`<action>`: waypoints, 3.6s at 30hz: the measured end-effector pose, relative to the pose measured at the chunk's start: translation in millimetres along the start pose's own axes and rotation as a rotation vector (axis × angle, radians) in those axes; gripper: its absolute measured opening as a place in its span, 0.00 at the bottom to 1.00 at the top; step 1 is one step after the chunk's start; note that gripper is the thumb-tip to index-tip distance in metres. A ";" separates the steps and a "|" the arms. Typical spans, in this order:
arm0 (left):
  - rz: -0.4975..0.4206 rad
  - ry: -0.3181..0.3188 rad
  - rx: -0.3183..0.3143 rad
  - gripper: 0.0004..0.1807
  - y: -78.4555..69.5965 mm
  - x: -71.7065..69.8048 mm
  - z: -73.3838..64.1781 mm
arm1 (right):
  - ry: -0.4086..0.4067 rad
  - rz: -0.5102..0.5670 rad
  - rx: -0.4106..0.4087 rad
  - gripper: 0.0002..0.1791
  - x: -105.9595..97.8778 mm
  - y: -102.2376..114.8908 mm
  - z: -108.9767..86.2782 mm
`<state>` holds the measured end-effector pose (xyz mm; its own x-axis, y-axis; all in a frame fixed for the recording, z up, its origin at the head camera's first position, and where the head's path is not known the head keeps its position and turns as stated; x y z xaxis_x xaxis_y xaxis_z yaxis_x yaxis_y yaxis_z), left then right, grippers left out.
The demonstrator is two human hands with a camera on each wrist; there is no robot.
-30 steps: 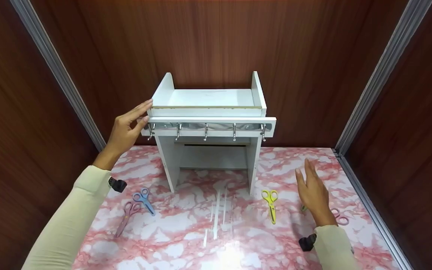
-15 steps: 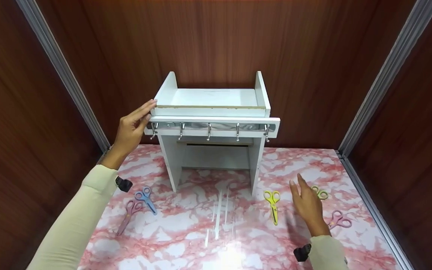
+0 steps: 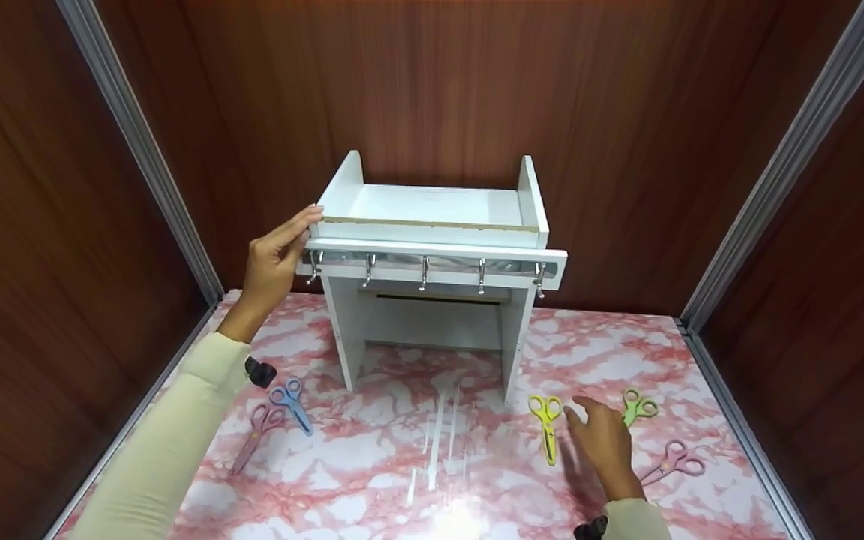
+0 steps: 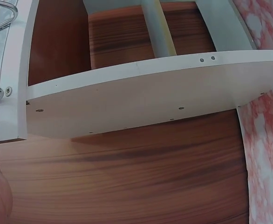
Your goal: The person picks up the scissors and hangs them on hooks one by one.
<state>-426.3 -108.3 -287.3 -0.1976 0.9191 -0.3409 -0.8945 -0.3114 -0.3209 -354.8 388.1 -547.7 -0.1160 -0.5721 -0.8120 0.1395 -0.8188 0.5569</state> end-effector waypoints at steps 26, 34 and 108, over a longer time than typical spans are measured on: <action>-0.009 0.009 -0.037 0.14 -24.6 -6.1 5.4 | 0.078 -0.065 0.126 0.24 35.6 -4.1 -4.1; -0.016 0.001 -0.039 0.14 -25.6 -6.3 4.8 | 0.095 -0.046 0.170 0.23 40.8 -8.8 -8.2; -0.015 0.022 -0.008 0.16 -18.1 -9.5 1.8 | 0.134 0.031 0.283 0.10 54.5 -11.0 -21.1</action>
<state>-408.9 -110.9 -276.7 -0.1755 0.9181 -0.3552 -0.8939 -0.2999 -0.3333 -341.9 367.0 -601.8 0.0175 -0.6010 -0.7991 -0.1402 -0.7928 0.5932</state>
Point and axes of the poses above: each hand's wrist, its own z-axis towards the middle knuckle, its own x-axis out of the palm, y = z × x, the point moved 8 cm from there along z, towards the middle knuckle, and after that the axes turned 8 degrees about y, right-handed, at the moved point
